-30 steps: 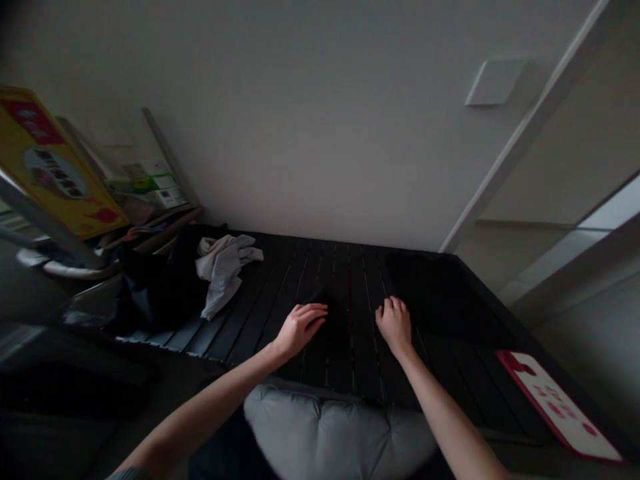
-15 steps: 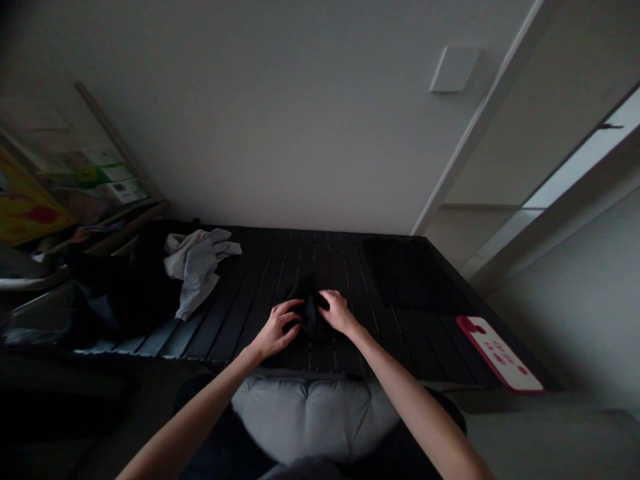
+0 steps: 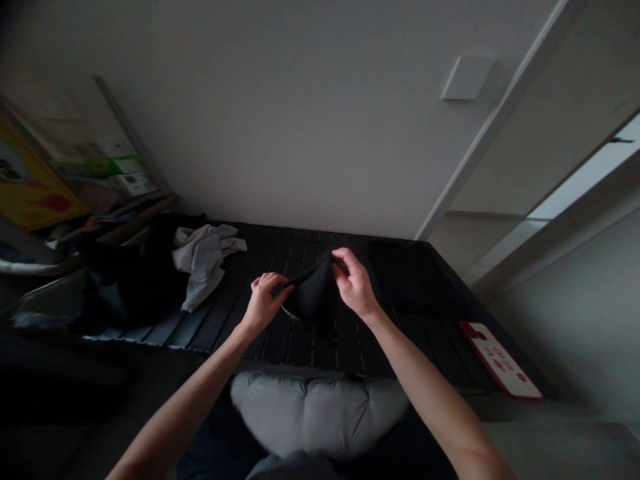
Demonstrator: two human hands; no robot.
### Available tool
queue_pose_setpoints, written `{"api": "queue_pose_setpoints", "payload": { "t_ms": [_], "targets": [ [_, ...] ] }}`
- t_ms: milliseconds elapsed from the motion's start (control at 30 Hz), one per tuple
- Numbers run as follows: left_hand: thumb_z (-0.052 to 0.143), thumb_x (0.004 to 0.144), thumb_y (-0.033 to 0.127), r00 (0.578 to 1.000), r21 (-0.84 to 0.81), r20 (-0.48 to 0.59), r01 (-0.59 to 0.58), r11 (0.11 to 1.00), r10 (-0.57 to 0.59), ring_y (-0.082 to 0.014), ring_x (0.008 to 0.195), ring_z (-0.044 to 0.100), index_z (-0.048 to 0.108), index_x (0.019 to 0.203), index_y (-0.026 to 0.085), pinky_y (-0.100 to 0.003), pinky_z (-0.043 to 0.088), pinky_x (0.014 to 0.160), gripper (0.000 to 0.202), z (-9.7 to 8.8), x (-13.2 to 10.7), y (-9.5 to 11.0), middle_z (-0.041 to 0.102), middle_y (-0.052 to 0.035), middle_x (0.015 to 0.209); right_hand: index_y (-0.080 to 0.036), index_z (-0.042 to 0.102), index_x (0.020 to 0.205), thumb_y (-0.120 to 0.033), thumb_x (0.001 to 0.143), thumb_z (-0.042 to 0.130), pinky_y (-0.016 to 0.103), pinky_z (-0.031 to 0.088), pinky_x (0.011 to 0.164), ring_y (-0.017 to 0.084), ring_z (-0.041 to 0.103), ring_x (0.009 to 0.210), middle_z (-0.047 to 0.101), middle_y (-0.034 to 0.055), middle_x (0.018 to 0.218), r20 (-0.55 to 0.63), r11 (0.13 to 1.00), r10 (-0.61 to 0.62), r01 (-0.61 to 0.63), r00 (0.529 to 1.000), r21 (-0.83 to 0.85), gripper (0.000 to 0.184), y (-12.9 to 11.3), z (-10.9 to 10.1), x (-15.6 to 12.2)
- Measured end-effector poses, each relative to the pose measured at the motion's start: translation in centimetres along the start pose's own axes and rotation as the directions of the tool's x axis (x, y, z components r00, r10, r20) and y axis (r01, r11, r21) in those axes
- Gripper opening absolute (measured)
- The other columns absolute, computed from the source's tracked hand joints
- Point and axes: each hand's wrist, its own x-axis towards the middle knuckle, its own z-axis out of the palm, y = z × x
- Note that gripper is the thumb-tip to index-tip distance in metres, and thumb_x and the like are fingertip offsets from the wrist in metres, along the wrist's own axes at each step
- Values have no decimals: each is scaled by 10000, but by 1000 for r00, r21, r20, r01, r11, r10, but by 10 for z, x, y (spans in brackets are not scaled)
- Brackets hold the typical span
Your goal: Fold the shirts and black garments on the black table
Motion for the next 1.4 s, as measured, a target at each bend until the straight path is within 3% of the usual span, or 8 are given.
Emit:
{"api": "queue_pose_setpoints", "payload": {
  "t_ms": [333,500,667,833,933,1067,1167,1400],
  "targets": [
    [447,941,271,951,-259,-307,-50,964,-33,-110,747,608,493,979,228,-248,475,712,74,-40,38,-15,696,-23,1003,-198,617,897,-354,878,594,290,506,748,159,635,784,661,11,840,176,997,58,-49,983,-56,159,15,-28,21],
    [442,948,260,893,-245,-447,-179,953,53,-108,851,623,475,1029,225,-259,487,788,95,-63,54,-13,678,-26,998,-197,613,917,-370,880,584,318,512,775,156,642,789,660,19,854,2,997,6,-5,1000,-76,179,19,-43,45],
    [506,888,192,931,-49,-349,-132,990,107,-183,1157,559,437,1246,216,-386,451,1005,366,-47,38,-21,576,-93,1259,-191,601,945,-370,893,544,324,517,749,174,655,785,672,37,852,-63,987,29,-39,998,-157,195,35,-41,44],
    [474,889,179,988,-28,-114,-104,994,100,-173,1002,619,543,1126,203,-344,505,904,248,-15,6,-39,638,-71,1068,-154,608,978,-262,867,520,441,487,785,271,622,871,648,124,923,-129,782,83,-145,988,-606,178,53,-28,19],
    [448,914,224,989,-46,81,-124,991,128,-164,908,636,595,1052,209,-317,512,850,202,-6,-9,-49,665,-54,974,-156,610,973,-218,867,509,417,476,803,259,597,901,624,134,989,64,791,75,-20,995,-612,160,45,-13,-4],
    [481,894,243,924,75,359,-171,982,134,-207,1072,613,654,1019,235,-405,448,984,213,1,-18,-65,685,-58,1087,-199,630,917,-199,896,499,301,492,738,167,603,776,639,40,880,616,953,82,120,783,-280,132,35,16,-41],
    [560,827,210,903,229,425,-165,959,54,-283,1380,369,598,1225,290,-528,320,1094,407,9,-19,-75,525,-60,1411,-208,632,1072,-170,812,622,384,476,895,245,584,1052,630,89,1151,739,909,75,259,670,-327,263,45,37,-66],
    [571,843,232,935,339,352,-75,938,-53,-297,1272,441,596,1142,269,-521,390,1006,302,27,-4,-92,554,-84,1317,-193,587,974,-70,863,425,354,467,843,222,621,945,663,81,982,561,889,130,154,818,-431,232,69,38,-63]
  ]
}}
